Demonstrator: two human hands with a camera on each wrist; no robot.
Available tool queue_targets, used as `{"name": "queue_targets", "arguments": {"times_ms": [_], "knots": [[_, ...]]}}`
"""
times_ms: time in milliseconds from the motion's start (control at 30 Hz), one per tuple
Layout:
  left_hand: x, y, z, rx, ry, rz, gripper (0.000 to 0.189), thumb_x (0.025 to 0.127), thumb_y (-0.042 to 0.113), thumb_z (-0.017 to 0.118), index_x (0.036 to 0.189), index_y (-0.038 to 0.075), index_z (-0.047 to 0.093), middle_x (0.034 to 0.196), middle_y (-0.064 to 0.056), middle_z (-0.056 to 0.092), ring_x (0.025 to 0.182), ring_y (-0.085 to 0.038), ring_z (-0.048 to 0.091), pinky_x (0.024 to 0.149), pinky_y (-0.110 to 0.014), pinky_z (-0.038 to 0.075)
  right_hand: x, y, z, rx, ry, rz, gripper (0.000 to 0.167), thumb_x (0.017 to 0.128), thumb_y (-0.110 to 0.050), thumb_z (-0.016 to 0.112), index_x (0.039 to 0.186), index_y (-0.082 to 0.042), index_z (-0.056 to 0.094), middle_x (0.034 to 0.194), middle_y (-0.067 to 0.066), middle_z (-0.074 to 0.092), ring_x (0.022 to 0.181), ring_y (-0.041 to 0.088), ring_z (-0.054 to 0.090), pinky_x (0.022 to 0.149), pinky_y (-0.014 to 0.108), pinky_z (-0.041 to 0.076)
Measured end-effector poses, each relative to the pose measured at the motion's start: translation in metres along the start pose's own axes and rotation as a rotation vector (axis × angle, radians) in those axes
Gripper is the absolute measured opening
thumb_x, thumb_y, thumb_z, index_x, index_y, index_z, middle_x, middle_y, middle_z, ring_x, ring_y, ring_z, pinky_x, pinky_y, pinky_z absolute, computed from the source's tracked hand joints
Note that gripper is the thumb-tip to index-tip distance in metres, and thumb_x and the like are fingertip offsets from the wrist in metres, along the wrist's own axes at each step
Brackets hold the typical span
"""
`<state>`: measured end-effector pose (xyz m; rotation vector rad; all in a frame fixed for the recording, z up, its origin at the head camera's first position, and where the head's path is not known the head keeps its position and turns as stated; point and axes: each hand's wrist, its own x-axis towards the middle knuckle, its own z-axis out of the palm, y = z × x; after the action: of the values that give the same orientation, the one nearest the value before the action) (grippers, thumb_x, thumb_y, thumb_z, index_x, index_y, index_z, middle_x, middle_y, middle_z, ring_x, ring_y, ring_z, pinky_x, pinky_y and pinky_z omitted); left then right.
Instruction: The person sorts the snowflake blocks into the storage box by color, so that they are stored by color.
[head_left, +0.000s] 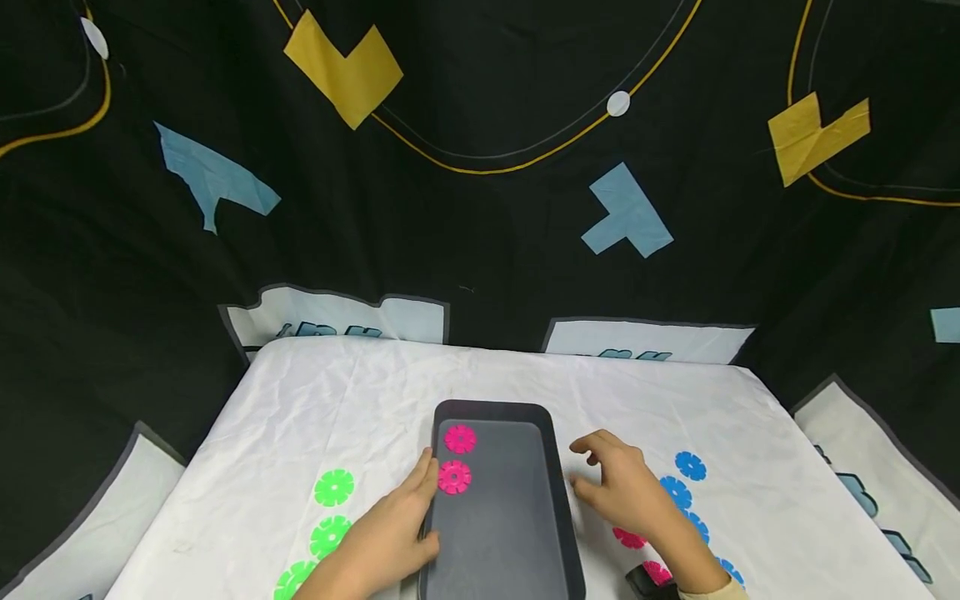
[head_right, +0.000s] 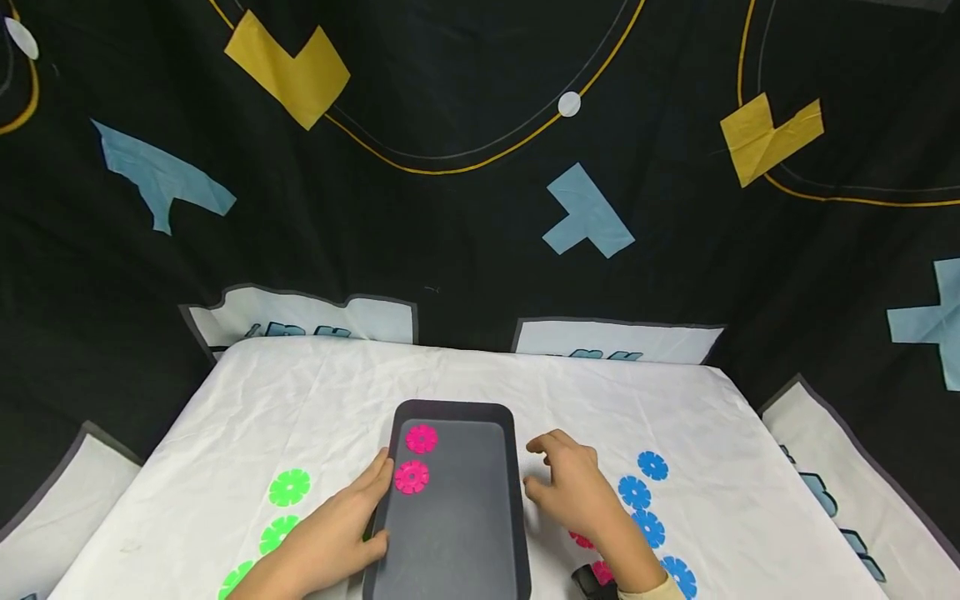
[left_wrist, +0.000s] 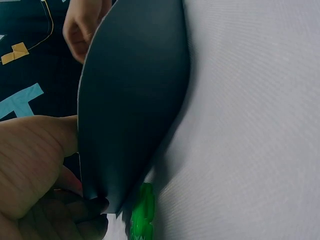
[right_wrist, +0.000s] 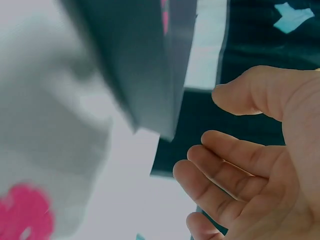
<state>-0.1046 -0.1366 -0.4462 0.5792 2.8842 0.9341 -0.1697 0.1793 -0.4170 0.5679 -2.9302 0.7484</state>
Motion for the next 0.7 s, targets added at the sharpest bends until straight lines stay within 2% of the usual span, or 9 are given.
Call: {"name": "queue_targets", "arguments": {"times_ms": [233, 433, 633, 700], "knots": [[0.000, 0.001, -0.001, 0.002, 0.004, 0.004, 0.082, 0.077, 0.012, 0.068, 0.145, -0.015, 0.031, 0.156, -0.028, 0.019, 0.132, -0.034, 0.040, 0.099, -0.047, 0.044, -0.019, 0.027, -0.003, -0.038, -0.043, 0.097, 0.038, 0.074, -0.016, 0.077, 0.111, -0.012, 0.068, 0.108, -0.005, 0.062, 0.093, 0.018, 0.060, 0.070, 0.032, 0.051], [0.000, 0.001, -0.001, 0.001, 0.001, -0.002, 0.081, 0.077, 0.012, 0.067, 0.144, -0.015, 0.031, 0.156, -0.028, 0.018, 0.133, -0.033, 0.039, 0.099, -0.046, 0.043, -0.031, 0.040, -0.006, -0.121, -0.150, 0.186, 0.049, 0.067, -0.025, 0.085, 0.111, -0.014, 0.068, 0.105, -0.004, 0.060, 0.092, 0.016, 0.059, 0.083, 0.048, 0.042], [0.000, 0.001, -0.002, -0.006, 0.005, 0.007, 0.081, 0.076, 0.010, 0.067, 0.144, -0.015, 0.031, 0.156, -0.028, 0.019, 0.133, -0.032, 0.039, 0.099, -0.046, 0.044, -0.041, 0.054, -0.004, -0.195, -0.209, 0.209, 0.058, 0.056, -0.037, 0.090, 0.106, -0.018, 0.068, 0.096, -0.007, 0.058, 0.092, 0.012, 0.053, 0.082, 0.055, 0.043], [0.000, 0.001, -0.002, -0.006, 0.006, 0.007, 0.081, 0.077, 0.010, 0.067, 0.145, -0.015, 0.031, 0.156, -0.028, 0.018, 0.133, -0.032, 0.039, 0.100, -0.046, 0.043, -0.044, 0.057, -0.002, -0.201, -0.229, 0.219, 0.058, 0.055, -0.039, 0.091, 0.104, -0.019, 0.068, 0.092, -0.008, 0.056, 0.089, 0.012, 0.052, 0.080, 0.053, 0.042]]}}
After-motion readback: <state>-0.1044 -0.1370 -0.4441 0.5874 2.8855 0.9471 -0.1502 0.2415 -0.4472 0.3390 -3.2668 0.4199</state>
